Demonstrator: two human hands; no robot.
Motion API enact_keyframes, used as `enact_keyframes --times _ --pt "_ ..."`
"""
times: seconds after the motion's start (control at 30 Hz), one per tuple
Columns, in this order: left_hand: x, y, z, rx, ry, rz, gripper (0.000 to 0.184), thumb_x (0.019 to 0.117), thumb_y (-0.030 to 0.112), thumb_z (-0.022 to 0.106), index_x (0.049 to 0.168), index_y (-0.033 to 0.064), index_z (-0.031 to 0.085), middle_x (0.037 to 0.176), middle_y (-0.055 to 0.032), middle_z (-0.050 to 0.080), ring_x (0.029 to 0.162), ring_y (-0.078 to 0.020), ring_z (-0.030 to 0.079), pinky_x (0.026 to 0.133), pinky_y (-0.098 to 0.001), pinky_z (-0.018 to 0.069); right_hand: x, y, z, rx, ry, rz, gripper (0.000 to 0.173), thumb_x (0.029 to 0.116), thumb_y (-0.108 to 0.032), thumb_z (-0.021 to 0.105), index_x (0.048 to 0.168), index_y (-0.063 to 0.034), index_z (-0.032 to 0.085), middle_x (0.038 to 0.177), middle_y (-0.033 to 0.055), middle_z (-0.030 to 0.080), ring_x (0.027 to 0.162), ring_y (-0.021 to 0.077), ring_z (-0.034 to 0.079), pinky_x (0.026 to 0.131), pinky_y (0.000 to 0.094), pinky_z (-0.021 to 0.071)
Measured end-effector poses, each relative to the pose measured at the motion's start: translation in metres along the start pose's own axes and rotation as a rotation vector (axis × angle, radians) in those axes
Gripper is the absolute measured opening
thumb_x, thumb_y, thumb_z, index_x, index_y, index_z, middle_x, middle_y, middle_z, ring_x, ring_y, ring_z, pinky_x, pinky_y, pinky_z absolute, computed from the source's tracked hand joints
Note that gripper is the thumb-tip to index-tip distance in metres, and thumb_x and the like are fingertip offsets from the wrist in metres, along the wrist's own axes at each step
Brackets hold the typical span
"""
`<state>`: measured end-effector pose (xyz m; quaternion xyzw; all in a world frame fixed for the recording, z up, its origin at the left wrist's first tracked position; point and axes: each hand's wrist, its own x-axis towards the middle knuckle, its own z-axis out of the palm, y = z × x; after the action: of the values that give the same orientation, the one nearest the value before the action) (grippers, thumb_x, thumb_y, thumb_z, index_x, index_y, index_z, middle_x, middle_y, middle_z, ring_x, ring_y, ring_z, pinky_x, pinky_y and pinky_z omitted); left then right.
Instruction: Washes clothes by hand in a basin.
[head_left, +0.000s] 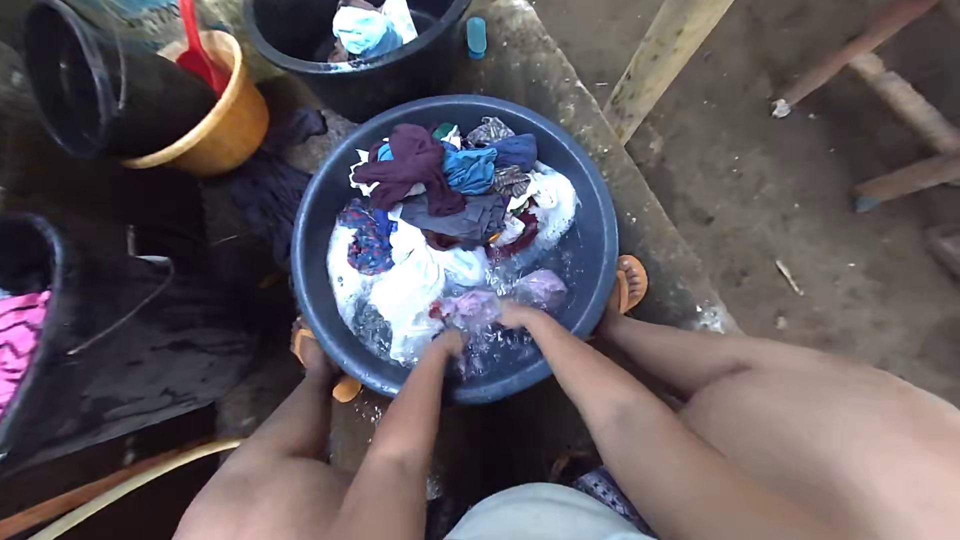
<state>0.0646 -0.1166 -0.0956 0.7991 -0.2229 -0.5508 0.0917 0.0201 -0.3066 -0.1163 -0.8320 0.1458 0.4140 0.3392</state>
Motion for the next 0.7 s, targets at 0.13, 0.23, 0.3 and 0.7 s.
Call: enact_keyframes --times 0.13,0.23,0.3,0.7 --pt "-0.039 0.048 -0.036 -0.497 0.151 -0.002 0.051 0.1135 0.033 0.035 0.140 -0.0069 0.051 0.132 -0.0278 0.059 0.119 -0.0348 0.059 0.103 -0.0513 0.0467 -0.022 -0.033 -0.024 0.451 0.205 0.008 0.045 0.1087 -0.024 0.051 0.140 0.0088 0.055 0.147 0.0301 0.051 0.141 0.0402 0.046 0.119 0.0551 0.0332" --pt "-0.106 0.085 -0.088 -0.767 0.276 0.257 0.053 0.1145 0.036 0.024 0.132 -0.0016 0.057 0.103 -0.0130 0.066 0.087 -0.0184 0.063 0.082 -0.0380 0.0539 -0.035 -0.051 -0.028 0.948 0.377 -0.126 0.043 0.1123 -0.025 0.041 0.138 0.0067 0.055 0.135 0.0277 0.059 0.125 0.0344 0.058 0.108 0.0494 0.0450" --pt "-0.166 0.101 -0.115 -0.857 0.390 0.436 0.053 0.1138 0.037 0.022 0.121 0.0016 0.061 0.092 -0.0068 0.068 0.079 -0.0140 0.065 0.074 -0.0354 0.0567 -0.038 -0.048 -0.028 1.047 0.395 -0.209 0.043 0.1129 -0.025 0.037 0.141 0.0042 0.053 0.133 0.0253 0.059 0.119 0.0306 0.059 0.104 0.0464 0.0466" --pt "-0.109 0.016 -0.063 -1.877 0.436 0.538 0.068 0.1058 0.064 0.011 0.114 0.0136 0.056 0.088 -0.0060 0.068 0.080 -0.0190 0.068 0.069 -0.0399 0.0595 -0.098 -0.136 -0.017 1.130 0.707 -0.564 0.026 0.0982 -0.003 0.063 0.120 0.0110 0.060 0.112 0.0218 0.065 0.100 0.0234 0.064 0.091 0.0403 0.0552"
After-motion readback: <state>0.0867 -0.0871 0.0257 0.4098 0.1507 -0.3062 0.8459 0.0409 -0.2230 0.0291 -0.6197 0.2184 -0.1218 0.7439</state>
